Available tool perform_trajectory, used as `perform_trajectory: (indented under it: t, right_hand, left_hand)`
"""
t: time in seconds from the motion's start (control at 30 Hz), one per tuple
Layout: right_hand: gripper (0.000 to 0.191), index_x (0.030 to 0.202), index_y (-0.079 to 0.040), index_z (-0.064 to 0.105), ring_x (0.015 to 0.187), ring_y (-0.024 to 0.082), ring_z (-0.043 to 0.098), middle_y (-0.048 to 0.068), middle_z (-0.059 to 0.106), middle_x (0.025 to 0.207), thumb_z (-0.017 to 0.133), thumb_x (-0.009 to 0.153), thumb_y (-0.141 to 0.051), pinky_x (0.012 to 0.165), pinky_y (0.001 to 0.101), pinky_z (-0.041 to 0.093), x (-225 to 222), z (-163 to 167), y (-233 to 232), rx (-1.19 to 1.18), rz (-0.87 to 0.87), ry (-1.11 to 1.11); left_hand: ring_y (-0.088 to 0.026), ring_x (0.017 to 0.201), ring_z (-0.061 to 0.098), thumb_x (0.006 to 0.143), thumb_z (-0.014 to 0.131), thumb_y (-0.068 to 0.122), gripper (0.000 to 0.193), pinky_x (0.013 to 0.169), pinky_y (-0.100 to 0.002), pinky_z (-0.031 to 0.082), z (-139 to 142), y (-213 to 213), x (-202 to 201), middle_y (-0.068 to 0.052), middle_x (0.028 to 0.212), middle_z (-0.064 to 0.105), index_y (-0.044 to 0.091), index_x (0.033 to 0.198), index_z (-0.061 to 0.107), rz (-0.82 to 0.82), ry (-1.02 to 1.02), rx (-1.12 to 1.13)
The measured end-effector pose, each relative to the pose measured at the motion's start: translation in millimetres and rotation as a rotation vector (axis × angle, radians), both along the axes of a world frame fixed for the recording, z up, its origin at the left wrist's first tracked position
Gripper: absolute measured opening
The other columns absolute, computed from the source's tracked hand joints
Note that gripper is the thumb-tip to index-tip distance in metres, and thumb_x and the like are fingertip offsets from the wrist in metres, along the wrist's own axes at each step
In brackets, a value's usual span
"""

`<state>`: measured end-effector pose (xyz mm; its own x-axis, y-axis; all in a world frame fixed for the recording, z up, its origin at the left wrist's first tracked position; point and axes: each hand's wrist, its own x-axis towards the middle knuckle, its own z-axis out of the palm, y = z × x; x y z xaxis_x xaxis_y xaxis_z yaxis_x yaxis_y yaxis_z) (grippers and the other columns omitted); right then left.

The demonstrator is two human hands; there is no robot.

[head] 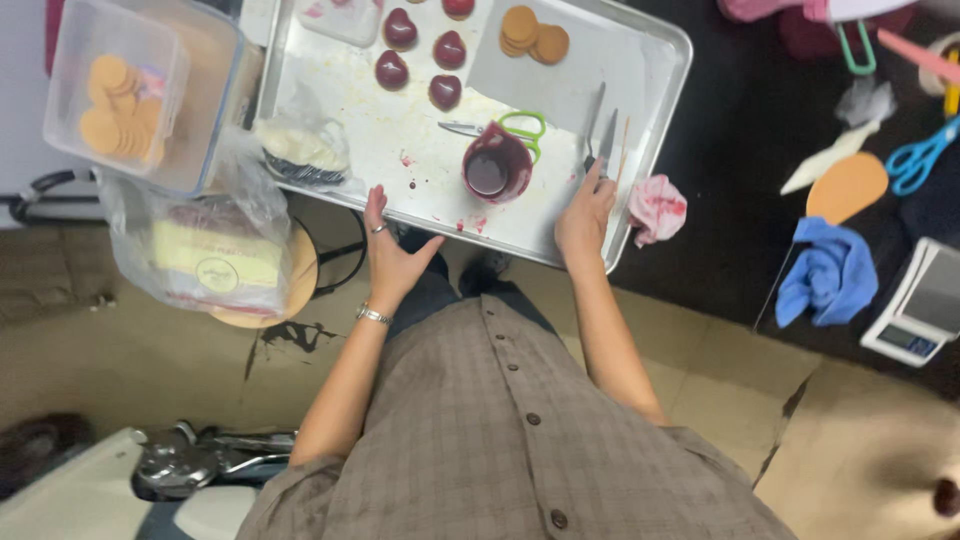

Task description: The person retrieves a heart-shaped dessert from a freezer, dips it into a cup of red glaze, and uses a spatula to place the glazed dessert onto a round cookie base on a tray with similar finished pieces. They then return to the freezer and handle parchment paper inside it.

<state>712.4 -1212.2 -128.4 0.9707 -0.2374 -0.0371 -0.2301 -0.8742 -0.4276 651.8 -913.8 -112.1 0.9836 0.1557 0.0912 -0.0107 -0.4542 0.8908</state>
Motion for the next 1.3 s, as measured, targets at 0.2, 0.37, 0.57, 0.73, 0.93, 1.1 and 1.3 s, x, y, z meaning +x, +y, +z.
perform_trajectory:
  t: [0.2,0.37,0.57,0.73,0.93,1.1,1.3]
  right_hand:
    - [0.076,0.144,0.008,0.035,0.114,0.048,0.049,0.032,0.047,0.129,0.073,0.084,-0.019,0.096,0.0508,0.043,7,1,-5,-0.063,0.149,-0.031]
    - [0.047,0.131,-0.01,0.059,0.102,0.036,0.068,0.018,0.069,0.106,0.067,0.097,-0.04,0.093,0.0464,0.053,-28,16,-14,-0.041,0.285,0.351]
    - [0.064,0.133,0.001,0.05,0.089,0.044,0.067,0.026,0.069,0.096,0.072,0.086,-0.036,0.078,0.0516,0.053,-59,55,68,-0.146,0.506,0.234]
    - [0.038,0.108,-0.001,0.059,0.087,0.042,0.068,0.023,0.071,0.09,0.07,0.086,-0.031,0.075,0.0531,0.053,-69,96,168,-0.095,0.655,0.073]
    - [0.033,0.103,-0.004,0.061,0.083,0.038,0.07,0.018,0.07,0.08,0.067,0.088,-0.033,0.079,0.049,0.053,-171,86,373,-0.242,1.349,0.296]
    - [0.038,0.114,-0.007,0.061,0.088,0.036,0.07,0.017,0.072,0.084,0.065,0.088,-0.034,0.085,0.047,0.052,-234,88,484,0.006,1.778,0.34]
    - [0.044,0.127,-0.011,0.057,0.104,0.035,0.067,0.015,0.072,0.107,0.063,0.092,-0.038,0.092,0.0458,0.05,-237,77,611,-0.354,1.917,0.417]
  left_hand:
    - [-0.037,0.145,0.042,0.073,0.091,0.015,0.116,0.12,-0.043,0.035,0,18,-74,-0.024,0.159,0.036,-0.001,0.159,0.016,0.311,0.085,0.069]
    - [-0.037,0.145,0.042,0.08,0.087,0.014,0.108,0.12,-0.044,0.035,0,36,-118,-0.025,0.159,0.037,-0.001,0.16,0.015,0.431,0.082,0.104]
    - [-0.038,0.148,0.039,0.084,0.083,0.011,0.102,0.122,-0.046,0.032,5,78,-164,-0.026,0.16,0.036,-0.001,0.159,0.016,0.562,0.037,0.119]
    - [-0.039,0.147,0.041,0.088,0.079,0.01,0.099,0.122,-0.046,0.032,2,150,-258,-0.028,0.161,0.036,-0.005,0.16,0.014,0.841,0.032,0.109]
    - [-0.04,0.145,0.042,0.089,0.077,0.011,0.095,0.121,-0.046,0.031,-4,232,-369,-0.029,0.157,0.039,-0.007,0.158,0.015,1.184,0.021,0.221]
    - [-0.04,0.146,0.04,0.087,0.075,0.011,0.093,0.122,-0.046,0.028,7,268,-433,-0.029,0.157,0.039,-0.009,0.157,0.017,1.482,-0.028,0.211]
    - [-0.04,0.144,0.04,0.087,0.074,0.012,0.089,0.121,-0.045,0.028,9,360,-448,-0.028,0.155,0.04,-0.009,0.155,0.02,1.589,-0.111,0.126]
